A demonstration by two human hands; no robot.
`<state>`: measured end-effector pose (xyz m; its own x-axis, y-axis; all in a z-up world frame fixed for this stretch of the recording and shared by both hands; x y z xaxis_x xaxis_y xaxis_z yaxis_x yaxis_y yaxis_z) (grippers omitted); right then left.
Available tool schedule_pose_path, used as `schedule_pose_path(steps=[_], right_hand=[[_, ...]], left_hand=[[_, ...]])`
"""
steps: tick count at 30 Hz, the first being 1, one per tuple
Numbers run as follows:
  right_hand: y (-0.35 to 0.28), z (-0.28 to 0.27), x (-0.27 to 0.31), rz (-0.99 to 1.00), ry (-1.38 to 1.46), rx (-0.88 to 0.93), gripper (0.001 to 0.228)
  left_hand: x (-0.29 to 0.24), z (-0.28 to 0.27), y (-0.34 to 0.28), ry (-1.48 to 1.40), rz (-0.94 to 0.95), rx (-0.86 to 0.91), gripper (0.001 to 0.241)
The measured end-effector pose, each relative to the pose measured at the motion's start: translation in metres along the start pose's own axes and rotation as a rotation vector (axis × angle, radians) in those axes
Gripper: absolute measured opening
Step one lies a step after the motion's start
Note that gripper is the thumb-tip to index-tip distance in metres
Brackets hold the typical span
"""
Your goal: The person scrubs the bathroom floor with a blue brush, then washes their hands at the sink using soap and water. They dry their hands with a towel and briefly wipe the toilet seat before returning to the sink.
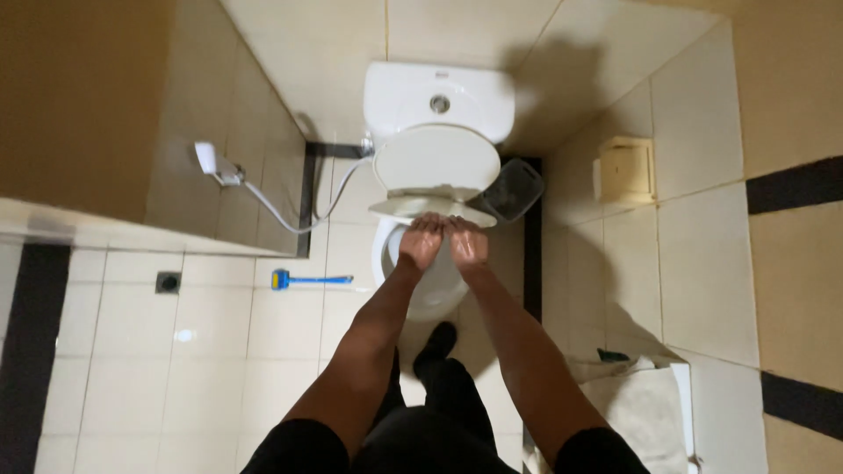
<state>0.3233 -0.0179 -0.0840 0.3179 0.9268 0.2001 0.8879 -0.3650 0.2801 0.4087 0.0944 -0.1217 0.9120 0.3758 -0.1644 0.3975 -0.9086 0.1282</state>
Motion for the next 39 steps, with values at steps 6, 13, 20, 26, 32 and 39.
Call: schedule_pose_path(steps=[6,13,20,26,32,39], right_hand=[[-0.077,-0.023,0.027,-0.115,0.173,0.091,0.030],[-0.177,0.069,-0.012,-0.168,0.216,0.199,0.024],[-0.252,0.264,-0.044,-0.194,0.302,0.434,0.025],[-0.283,0.288,-0.037,-0.258,0.191,0.455,0.040],[-0.303,0.299,-0.023,-0.121,0.203,0.504,0.043],[-0.301,0.275,-0.009,-0.100,0.153,0.447,0.066]], left_hand=[[-0.020,0.042,-0.058,-0.012,0.038,-0.178,0.040],[-0.038,0.107,-0.119,-0.131,-0.012,-0.176,0.026],[-0.025,0.183,-0.150,-0.244,0.061,0.090,0.024],[-0.043,0.275,-0.205,-0.404,0.122,-0.022,0.033],[-0.046,0.291,-0.213,-0.193,0.144,0.154,0.049],[-0.051,0.298,-0.219,-0.162,0.072,0.125,0.053]])
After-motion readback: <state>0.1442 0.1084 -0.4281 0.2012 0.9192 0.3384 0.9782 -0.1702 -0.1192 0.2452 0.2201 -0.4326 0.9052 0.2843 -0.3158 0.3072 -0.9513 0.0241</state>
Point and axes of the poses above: each hand's wrist, its own y-axis towards the middle knuckle, its own z-axis out of the palm, x = y × z, the point moved 2 cm from there along y, towards the middle knuckle, and after that the axes turned 5 degrees about z, right-handed, at the moved point
